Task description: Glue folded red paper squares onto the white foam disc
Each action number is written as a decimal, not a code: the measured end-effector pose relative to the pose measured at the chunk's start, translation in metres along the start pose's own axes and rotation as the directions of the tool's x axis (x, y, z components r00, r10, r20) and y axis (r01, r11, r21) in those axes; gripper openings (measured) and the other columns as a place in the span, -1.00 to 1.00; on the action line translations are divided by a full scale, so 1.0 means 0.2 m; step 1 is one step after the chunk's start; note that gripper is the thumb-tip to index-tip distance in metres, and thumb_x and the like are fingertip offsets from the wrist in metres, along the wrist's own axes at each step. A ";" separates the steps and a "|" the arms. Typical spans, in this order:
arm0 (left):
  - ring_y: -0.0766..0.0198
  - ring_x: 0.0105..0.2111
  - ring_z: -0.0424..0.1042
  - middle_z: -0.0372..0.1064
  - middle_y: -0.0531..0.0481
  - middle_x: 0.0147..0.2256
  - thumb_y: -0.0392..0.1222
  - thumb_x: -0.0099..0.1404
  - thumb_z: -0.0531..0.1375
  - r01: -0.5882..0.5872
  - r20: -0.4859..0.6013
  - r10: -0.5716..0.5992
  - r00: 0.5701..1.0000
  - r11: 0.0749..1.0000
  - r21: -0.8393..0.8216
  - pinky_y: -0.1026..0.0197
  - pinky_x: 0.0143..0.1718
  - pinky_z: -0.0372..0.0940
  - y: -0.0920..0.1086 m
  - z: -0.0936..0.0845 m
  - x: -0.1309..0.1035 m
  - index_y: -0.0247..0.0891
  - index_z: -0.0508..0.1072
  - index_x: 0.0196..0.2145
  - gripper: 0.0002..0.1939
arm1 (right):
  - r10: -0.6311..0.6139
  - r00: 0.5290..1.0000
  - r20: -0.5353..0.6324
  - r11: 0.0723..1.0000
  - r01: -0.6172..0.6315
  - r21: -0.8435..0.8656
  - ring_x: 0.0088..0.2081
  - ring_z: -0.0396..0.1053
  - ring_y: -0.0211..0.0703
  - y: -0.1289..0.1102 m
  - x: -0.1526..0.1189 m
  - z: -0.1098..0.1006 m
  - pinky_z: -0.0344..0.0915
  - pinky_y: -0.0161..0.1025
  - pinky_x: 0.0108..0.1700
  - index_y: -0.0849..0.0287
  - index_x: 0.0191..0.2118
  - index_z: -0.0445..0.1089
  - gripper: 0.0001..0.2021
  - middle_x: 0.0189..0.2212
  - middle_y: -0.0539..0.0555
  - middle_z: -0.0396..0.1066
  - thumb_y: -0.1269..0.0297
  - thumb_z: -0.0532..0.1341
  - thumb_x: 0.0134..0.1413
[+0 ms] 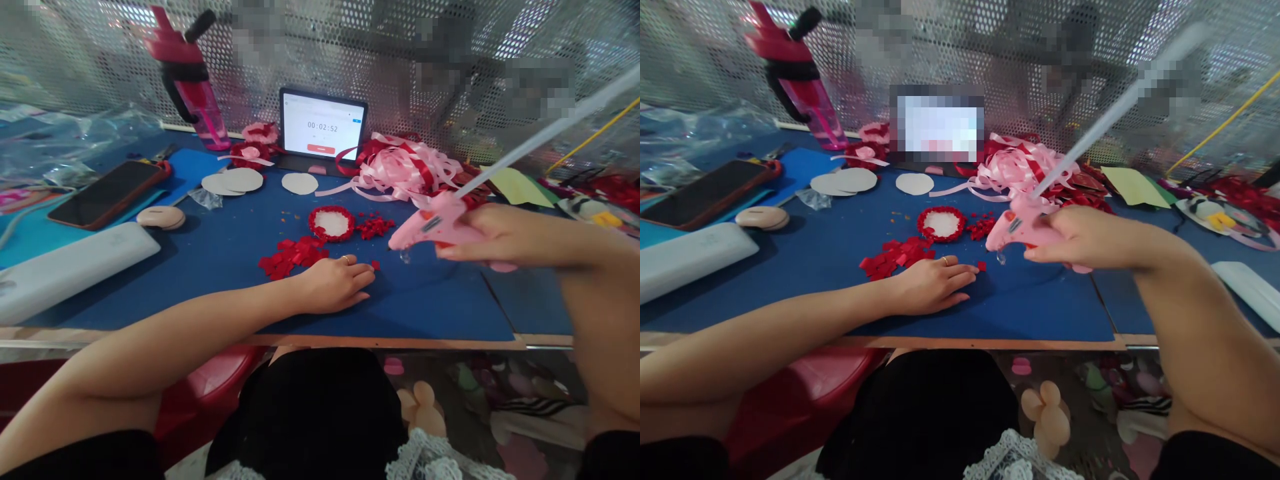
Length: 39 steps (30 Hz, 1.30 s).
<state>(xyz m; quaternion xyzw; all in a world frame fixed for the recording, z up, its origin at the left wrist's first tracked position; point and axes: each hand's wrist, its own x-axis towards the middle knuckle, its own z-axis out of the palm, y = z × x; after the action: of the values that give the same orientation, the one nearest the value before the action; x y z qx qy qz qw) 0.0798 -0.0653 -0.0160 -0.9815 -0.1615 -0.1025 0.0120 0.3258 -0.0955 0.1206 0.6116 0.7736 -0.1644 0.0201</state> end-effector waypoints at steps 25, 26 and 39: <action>0.17 -0.17 0.29 0.34 -0.09 -0.08 -0.09 0.34 -0.04 -0.002 0.043 0.000 0.999 0.999 0.046 0.23 -0.28 0.31 0.00 -0.02 0.01 -0.28 0.29 -0.08 -0.71 | 0.431 0.740 -0.516 0.900 -0.389 0.196 -0.30 0.39 0.07 0.50 0.06 0.56 0.19 -0.17 -0.35 0.15 -0.29 0.27 -0.59 -0.43 0.14 0.43 -0.12 0.01 0.02; 0.17 -0.17 0.29 0.34 -0.08 -0.08 -0.09 0.34 -0.04 -0.003 0.044 0.001 0.999 0.999 0.044 0.23 -0.28 0.31 0.00 -0.02 0.01 -0.28 0.29 -0.08 -0.71 | 0.442 0.714 -0.542 0.892 -0.411 0.187 -0.30 0.39 0.07 0.50 0.02 0.57 0.18 -0.17 -0.36 0.14 -0.25 0.25 -0.59 -0.40 0.13 0.42 -0.12 0.03 0.00; 0.17 -0.18 0.30 0.35 -0.10 -0.11 -0.11 0.33 -0.02 -0.001 0.040 -0.001 0.999 0.999 0.041 0.22 -0.28 0.32 0.00 -0.02 0.01 -0.29 0.32 -0.10 -0.72 | -0.428 0.774 -0.468 0.898 0.307 -0.315 -0.31 0.35 -0.22 0.10 0.05 0.59 0.18 -0.32 -0.32 0.11 -0.29 0.38 -0.86 -0.41 0.01 0.43 0.23 0.11 0.15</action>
<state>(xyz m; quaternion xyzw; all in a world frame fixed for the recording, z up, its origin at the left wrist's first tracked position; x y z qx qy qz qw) 0.0809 -0.0654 -0.0120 -0.9829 -0.1637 -0.0797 0.0291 0.3221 -0.1149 0.0015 0.4627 0.8673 0.0952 -0.1571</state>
